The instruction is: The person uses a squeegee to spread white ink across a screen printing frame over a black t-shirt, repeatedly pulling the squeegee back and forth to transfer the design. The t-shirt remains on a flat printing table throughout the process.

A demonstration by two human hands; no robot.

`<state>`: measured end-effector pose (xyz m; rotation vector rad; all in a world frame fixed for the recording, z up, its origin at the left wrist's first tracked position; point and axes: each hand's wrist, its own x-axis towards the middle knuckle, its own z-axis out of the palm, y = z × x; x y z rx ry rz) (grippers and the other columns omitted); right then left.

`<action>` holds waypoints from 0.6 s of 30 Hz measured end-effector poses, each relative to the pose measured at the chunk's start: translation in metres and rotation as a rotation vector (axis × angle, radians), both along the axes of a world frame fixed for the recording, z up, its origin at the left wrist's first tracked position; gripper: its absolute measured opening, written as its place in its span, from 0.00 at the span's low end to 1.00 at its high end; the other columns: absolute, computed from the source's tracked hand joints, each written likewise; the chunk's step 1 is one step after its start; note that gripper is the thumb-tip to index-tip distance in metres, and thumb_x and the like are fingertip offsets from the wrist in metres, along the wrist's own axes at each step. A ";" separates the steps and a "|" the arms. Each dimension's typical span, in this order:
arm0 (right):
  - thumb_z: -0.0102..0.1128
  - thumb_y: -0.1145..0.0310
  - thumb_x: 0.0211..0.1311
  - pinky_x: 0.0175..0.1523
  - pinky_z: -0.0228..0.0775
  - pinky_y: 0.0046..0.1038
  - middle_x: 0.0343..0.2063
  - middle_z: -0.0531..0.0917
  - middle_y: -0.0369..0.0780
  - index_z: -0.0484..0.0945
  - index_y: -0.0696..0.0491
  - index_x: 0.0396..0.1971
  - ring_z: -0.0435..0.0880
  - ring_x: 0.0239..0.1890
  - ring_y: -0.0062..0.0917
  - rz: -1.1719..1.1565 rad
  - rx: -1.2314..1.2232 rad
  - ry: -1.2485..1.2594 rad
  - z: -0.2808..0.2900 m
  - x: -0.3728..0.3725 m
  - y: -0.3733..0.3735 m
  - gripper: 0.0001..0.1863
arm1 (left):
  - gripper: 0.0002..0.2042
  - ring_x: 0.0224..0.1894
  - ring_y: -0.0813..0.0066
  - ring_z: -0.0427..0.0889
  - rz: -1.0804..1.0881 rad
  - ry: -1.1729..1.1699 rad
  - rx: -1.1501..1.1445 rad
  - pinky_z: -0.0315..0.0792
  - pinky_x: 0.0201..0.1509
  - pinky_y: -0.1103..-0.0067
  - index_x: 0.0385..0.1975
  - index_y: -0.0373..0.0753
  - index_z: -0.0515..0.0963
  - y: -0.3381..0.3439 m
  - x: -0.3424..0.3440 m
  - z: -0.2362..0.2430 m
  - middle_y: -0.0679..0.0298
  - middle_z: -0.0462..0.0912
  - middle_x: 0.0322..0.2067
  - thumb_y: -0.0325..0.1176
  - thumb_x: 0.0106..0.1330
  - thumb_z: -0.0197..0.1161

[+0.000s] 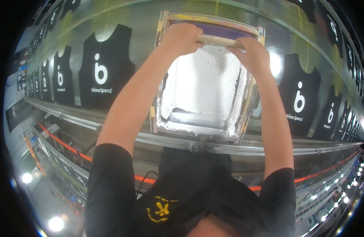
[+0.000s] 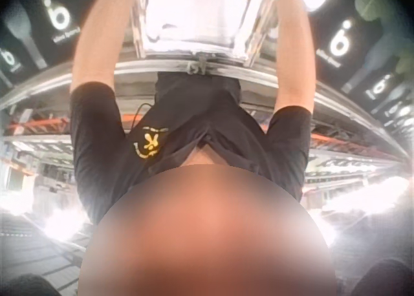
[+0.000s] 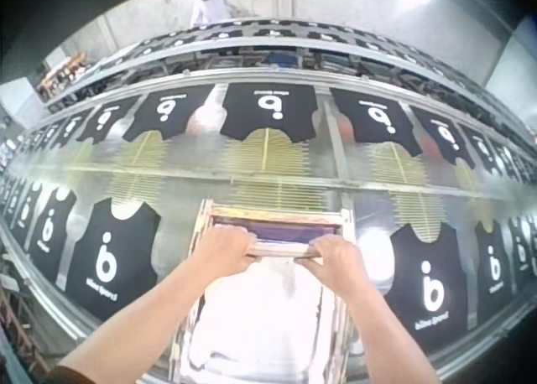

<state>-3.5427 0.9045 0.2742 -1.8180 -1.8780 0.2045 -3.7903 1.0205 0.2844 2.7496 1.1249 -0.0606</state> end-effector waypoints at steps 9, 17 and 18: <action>0.85 0.46 0.48 0.35 0.76 0.39 0.25 0.83 0.34 0.81 0.48 0.26 0.86 0.32 0.34 -0.091 0.039 -0.225 -0.022 -0.030 -0.033 0.24 | 0.21 0.39 0.59 0.91 0.098 -0.015 -0.041 0.84 0.41 0.63 0.35 0.46 0.91 -0.039 -0.011 -0.002 0.63 0.91 0.33 0.59 0.59 0.77; 0.86 0.59 0.40 0.39 0.72 0.37 0.31 0.81 0.33 0.79 0.47 0.32 0.83 0.32 0.33 0.006 0.052 -0.167 -0.031 -0.096 -0.224 0.23 | 0.14 0.34 0.63 0.89 0.110 -0.210 0.009 0.82 0.38 0.65 0.32 0.48 0.85 -0.236 -0.097 -0.033 0.67 0.87 0.33 0.41 0.50 0.83; 0.86 0.60 0.40 0.39 0.72 0.37 0.31 0.81 0.33 0.79 0.47 0.31 0.82 0.32 0.33 0.005 0.046 -0.156 -0.030 -0.101 -0.244 0.22 | 0.15 0.33 0.64 0.89 0.064 -0.241 0.027 0.82 0.37 0.65 0.32 0.47 0.84 -0.256 -0.103 -0.032 0.67 0.87 0.31 0.42 0.49 0.83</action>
